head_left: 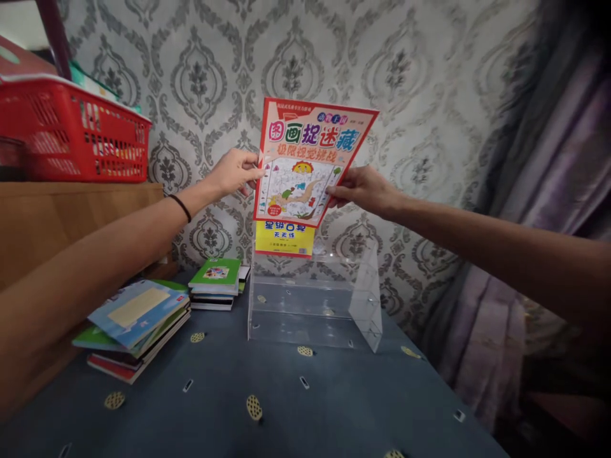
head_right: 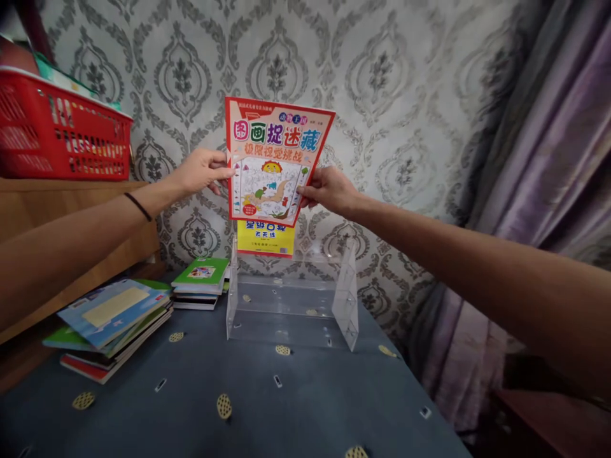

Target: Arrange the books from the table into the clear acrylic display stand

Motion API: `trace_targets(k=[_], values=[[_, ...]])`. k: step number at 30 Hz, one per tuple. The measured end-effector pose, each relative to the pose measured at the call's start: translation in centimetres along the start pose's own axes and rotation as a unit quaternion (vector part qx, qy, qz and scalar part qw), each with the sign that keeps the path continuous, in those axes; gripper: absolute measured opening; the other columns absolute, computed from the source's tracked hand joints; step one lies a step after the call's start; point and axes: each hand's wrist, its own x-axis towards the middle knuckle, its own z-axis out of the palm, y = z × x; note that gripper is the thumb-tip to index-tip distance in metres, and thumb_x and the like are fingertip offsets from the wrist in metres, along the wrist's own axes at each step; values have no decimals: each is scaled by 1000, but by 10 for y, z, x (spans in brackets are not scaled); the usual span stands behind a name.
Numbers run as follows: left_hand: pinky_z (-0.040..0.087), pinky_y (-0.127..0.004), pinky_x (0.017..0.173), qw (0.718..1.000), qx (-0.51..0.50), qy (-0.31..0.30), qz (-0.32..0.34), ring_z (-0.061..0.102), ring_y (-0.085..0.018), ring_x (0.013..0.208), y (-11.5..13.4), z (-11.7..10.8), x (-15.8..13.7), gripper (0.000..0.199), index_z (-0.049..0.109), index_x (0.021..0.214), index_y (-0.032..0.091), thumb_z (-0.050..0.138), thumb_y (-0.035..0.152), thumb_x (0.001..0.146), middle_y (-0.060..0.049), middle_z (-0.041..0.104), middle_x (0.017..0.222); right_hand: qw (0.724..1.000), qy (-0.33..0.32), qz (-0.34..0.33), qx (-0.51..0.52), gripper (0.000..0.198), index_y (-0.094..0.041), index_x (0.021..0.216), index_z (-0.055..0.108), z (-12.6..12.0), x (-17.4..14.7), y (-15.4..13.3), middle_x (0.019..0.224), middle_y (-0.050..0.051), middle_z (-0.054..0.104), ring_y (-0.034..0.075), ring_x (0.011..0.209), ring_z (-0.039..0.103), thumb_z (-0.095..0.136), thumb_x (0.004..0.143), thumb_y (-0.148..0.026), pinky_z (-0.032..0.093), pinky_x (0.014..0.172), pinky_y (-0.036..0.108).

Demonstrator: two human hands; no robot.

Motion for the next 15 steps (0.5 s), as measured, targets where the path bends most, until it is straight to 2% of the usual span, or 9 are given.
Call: trace_targets(k=[8, 15], values=[[51, -21, 49, 999, -5, 30, -42, 65, -15, 67, -25, 26, -5, 8, 64, 81, 11, 62, 18, 82, -4, 66, 75, 999, 14, 25, -35, 7, -16, 82, 69, 19, 6, 18, 60, 2, 71, 15, 54, 68, 75, 84, -12, 61, 54, 28], [51, -20, 49, 998, -15, 25, -48, 65, -15, 66, -49, 40, 3, 12, 65, 84, 11, 62, 21, 79, -2, 65, 73, 998, 36, 48, -11, 12, -16, 78, 69, 29, 6, 37, 60, 1, 71, 13, 52, 66, 73, 81, -5, 59, 49, 22]])
